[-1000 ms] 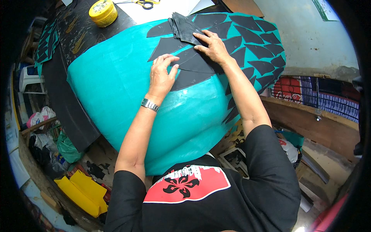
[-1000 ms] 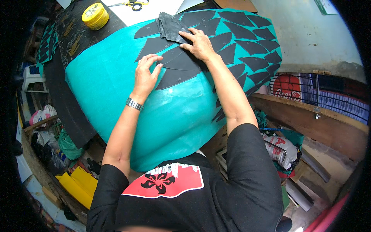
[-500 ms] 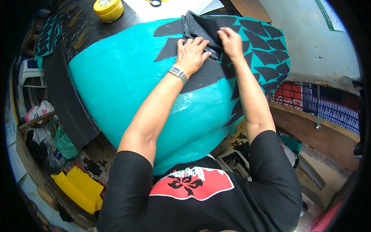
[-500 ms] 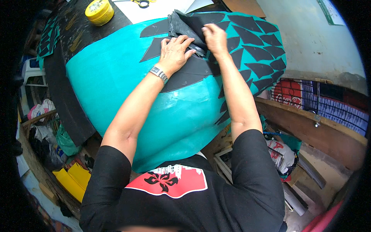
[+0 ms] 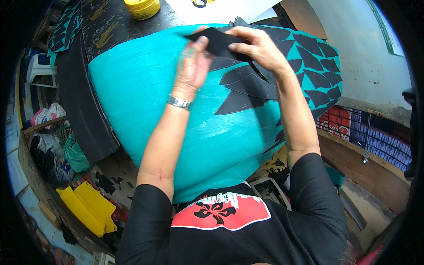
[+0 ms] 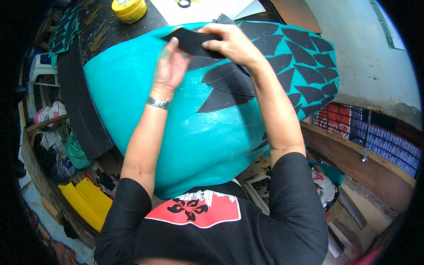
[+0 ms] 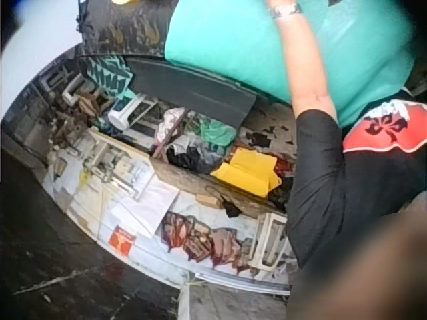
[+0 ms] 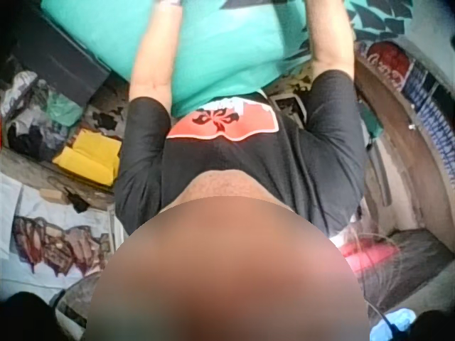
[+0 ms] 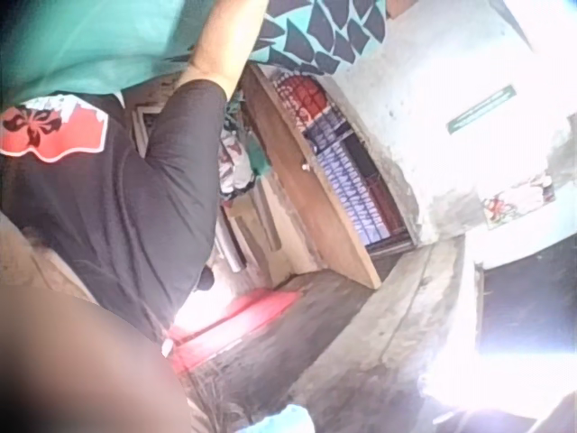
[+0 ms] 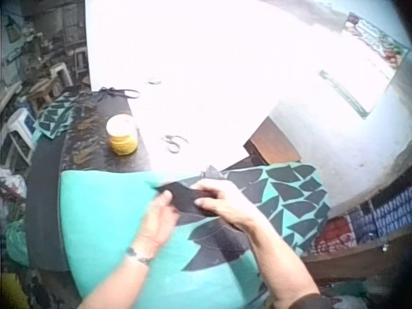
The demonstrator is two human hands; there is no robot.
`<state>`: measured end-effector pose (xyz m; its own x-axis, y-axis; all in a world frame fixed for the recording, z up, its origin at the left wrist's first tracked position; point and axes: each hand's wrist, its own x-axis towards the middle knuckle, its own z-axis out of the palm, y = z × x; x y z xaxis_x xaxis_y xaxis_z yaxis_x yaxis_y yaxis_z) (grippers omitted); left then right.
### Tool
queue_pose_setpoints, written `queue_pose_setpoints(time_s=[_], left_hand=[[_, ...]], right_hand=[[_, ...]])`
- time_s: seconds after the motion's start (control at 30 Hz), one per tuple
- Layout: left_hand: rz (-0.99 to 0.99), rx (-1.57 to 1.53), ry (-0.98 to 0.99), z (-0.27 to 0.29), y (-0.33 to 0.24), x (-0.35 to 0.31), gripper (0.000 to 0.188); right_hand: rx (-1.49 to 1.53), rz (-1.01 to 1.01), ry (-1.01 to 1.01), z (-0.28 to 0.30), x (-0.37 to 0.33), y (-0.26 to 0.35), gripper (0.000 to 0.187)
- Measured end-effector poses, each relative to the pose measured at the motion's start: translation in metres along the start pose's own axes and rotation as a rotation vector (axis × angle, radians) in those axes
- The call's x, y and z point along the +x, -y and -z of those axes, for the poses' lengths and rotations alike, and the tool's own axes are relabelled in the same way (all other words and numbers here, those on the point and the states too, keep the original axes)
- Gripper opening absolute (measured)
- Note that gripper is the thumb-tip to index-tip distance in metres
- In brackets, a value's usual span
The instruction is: The person places black geometric stickers onto a teal curved surface, pressing each piece down and adjusting its position. The person works methodically across the surface, handling multiple sticker pieces one at a time.
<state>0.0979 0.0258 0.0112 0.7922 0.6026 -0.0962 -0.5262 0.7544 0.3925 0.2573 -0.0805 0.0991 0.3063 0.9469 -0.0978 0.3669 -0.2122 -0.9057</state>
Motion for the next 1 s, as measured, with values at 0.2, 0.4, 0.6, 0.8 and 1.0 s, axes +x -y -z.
queue_pose_setpoints(time_s=[0.2, 0.4, 0.6, 0.8, 1.0], left_hand=[[-0.279, 0.512, -0.455, 0.042, -0.08, 0.015, 0.031], [-0.32, 0.923, -0.497, 0.075, -0.105, 0.028, 0.025], [-0.443, 1.24, -0.477, 0.093, -0.099, 0.031, 0.024], [-0.542, 1.445, -0.446, 0.091, -0.093, 0.025, 0.025], [-0.561, 1.403, -0.504, 0.084, -0.093, 0.025, 0.021]], right_hand=[[0.13, -0.094, -0.002, -0.043, 0.076, -0.011, 0.066], [0.078, -0.135, -0.154, -0.054, 0.117, -0.049, 0.058], [0.057, -0.149, -0.208, -0.056, 0.126, -0.064, 0.054], [-0.058, -0.111, -0.243, -0.066, 0.122, -0.067, 0.052], [-0.013, -0.144, -0.267, -0.066, 0.122, -0.069, 0.052]])
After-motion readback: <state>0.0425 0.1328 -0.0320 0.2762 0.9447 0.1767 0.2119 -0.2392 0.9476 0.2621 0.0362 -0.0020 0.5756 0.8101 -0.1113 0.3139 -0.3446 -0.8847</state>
